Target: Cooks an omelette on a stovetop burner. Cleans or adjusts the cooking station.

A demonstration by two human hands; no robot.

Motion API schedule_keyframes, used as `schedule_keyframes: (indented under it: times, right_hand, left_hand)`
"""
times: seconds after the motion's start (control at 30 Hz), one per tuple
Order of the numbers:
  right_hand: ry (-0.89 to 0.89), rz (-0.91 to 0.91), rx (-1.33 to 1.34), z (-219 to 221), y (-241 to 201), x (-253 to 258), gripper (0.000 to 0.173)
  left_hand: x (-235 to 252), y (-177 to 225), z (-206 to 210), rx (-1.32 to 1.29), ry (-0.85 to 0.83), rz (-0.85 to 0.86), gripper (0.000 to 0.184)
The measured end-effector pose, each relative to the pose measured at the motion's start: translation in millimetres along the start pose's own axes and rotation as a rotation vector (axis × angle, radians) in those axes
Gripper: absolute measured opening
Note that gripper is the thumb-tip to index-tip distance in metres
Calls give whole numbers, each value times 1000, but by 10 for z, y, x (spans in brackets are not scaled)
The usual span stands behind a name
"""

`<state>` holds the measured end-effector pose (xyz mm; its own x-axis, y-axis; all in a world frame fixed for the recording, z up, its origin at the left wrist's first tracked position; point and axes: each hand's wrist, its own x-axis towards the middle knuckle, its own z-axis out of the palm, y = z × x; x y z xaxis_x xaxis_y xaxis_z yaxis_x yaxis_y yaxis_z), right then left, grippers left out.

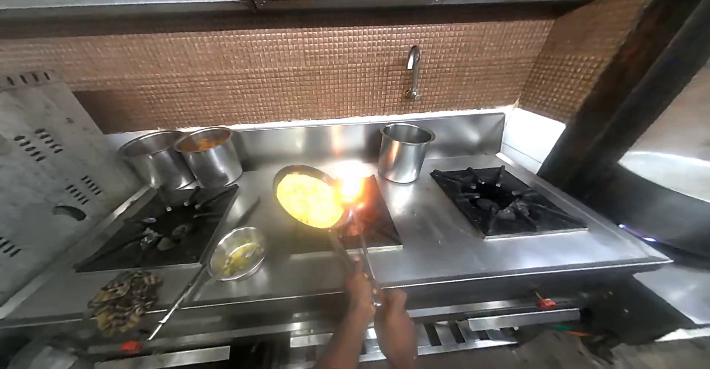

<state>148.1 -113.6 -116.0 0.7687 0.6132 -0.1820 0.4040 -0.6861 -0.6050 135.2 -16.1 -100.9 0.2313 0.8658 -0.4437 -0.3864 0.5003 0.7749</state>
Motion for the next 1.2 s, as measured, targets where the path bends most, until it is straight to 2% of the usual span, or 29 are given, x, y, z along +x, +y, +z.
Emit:
schedule_keyframes:
  times: [0.33, 0.73, 1.0, 1.2]
  right_hand:
    - [-32, -66, 15, -61, 157, 72, 56]
    - [-19, -176, 40, -96, 361, 111, 56]
    - [37, -218, 26, -25, 394, 138, 56]
    - [-39, -175, -24, -103, 268, 117, 57]
  left_hand:
    - [163, -30, -13, -56, 3, 50, 27]
    - [296, -3, 103, -95, 50, 106, 30]
    - [164, 133, 256, -208, 50, 33, 34]
    - [270, 62, 287, -173, 63, 53, 32]
